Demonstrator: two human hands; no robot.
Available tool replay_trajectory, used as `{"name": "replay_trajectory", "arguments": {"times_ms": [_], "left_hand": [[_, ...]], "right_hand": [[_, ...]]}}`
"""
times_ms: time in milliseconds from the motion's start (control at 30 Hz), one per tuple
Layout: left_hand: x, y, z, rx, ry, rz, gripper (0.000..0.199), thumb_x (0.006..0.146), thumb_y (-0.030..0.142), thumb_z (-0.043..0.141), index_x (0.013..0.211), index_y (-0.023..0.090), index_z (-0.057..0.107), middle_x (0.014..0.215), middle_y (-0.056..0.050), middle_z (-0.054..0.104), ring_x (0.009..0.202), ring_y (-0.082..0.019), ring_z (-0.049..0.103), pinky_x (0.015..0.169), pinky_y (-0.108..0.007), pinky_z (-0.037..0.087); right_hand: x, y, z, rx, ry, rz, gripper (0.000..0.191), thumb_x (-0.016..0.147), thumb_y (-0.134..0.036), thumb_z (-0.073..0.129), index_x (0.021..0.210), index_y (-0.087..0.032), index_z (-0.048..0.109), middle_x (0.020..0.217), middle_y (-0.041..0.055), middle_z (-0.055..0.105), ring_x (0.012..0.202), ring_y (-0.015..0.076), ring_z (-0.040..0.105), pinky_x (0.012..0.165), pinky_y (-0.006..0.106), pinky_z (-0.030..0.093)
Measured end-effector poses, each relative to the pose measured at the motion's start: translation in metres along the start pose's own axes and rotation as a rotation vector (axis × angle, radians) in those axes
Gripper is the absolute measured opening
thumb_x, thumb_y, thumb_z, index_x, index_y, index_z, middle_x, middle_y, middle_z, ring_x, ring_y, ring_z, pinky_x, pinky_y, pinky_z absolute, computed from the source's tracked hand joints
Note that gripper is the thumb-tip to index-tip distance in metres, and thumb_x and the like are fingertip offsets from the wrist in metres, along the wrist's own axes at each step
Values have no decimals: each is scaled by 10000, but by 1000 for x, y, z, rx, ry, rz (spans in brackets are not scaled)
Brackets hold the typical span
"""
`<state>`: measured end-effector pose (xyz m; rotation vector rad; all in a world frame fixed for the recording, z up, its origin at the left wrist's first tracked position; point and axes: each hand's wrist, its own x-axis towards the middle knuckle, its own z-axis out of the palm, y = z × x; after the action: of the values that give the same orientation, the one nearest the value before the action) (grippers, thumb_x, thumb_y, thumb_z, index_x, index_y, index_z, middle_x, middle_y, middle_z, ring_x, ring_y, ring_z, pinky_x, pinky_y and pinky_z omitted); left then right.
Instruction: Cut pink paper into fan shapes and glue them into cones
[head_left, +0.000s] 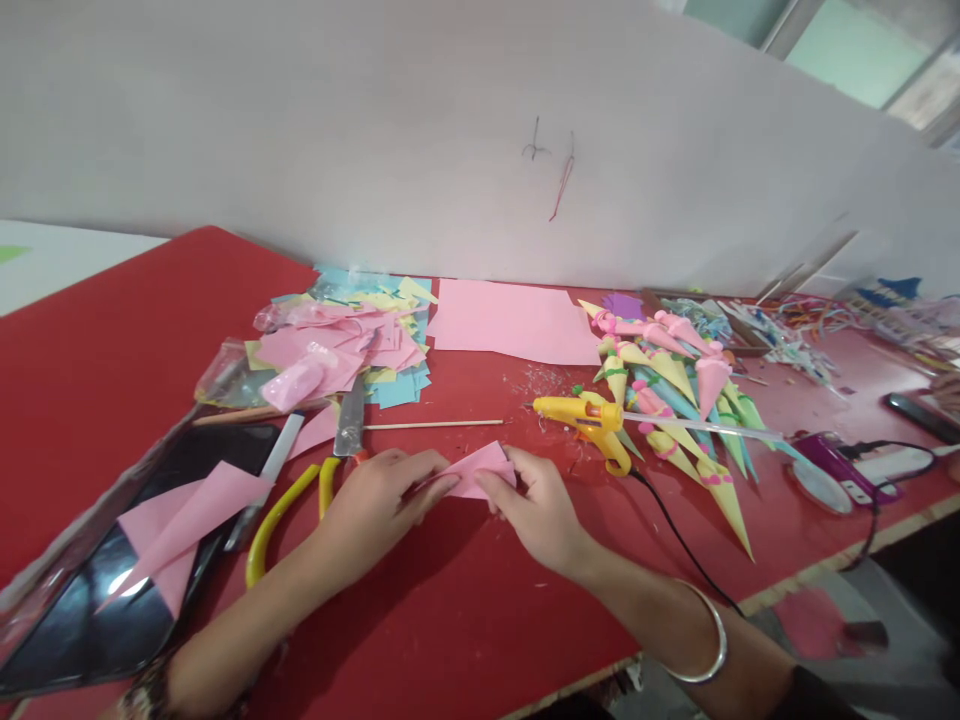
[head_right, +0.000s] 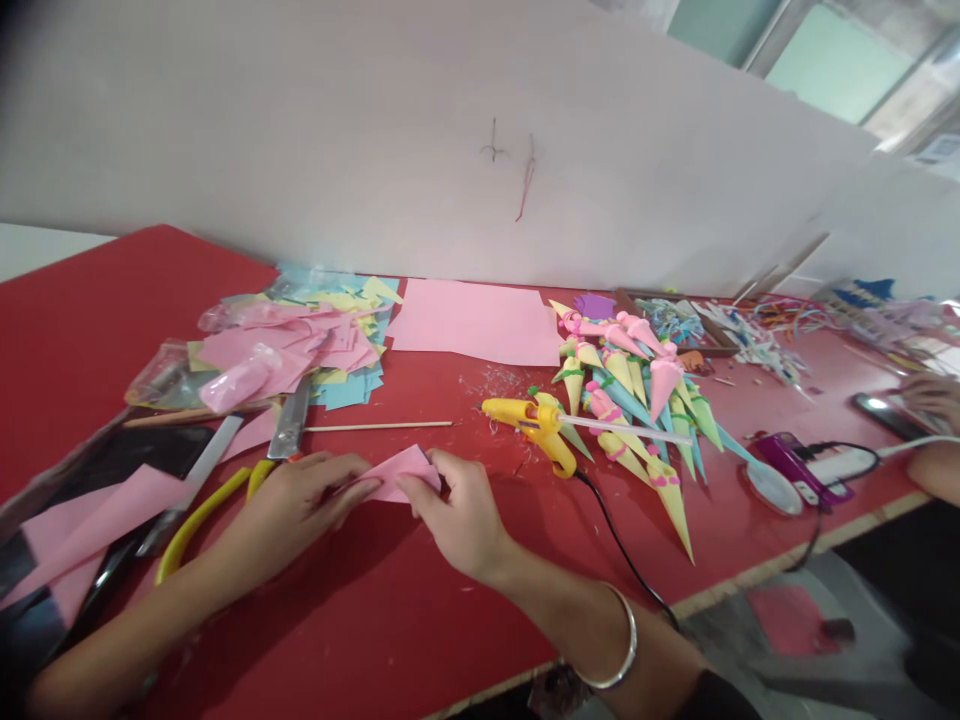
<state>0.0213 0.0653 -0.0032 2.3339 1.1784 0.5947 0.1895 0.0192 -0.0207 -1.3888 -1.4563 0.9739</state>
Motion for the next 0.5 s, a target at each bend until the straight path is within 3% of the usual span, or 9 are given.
{"name": "replay_trajectory", "arguments": {"times_ms": [133, 267, 500], "left_hand": [[2, -2, -4, -61, -71, -5, 320, 791, 343, 436, 502, 219, 495, 468, 35, 561, 464, -118, 485, 477, -213, 294], [3, -6, -5, -102, -68, -53, 288, 790, 356, 435, 557, 226, 543, 514, 35, 595, 495, -127, 518, 510, -214, 335], [5, -7, -14, -237, 341, -210, 278, 739, 374, 498, 510, 217, 504, 486, 35, 544, 473, -118, 471, 493, -218, 356]], "right_hand": [[1, 0, -1, -3, 9, 3, 284, 796, -309, 505, 551, -203, 408, 473, -54, 456, 449, 83, 424, 476, 205, 323], [2, -2, -3, 19, 14, 16, 277, 799, -304, 503, 556, -201, 417, 477, -51, 464, 449, 84, 430, 478, 204, 329], [3, -3, -7, 42, 61, 29, 259, 802, -304, 488, 576, -200, 413, 496, -49, 451, 467, 85, 416, 487, 207, 325]]}}
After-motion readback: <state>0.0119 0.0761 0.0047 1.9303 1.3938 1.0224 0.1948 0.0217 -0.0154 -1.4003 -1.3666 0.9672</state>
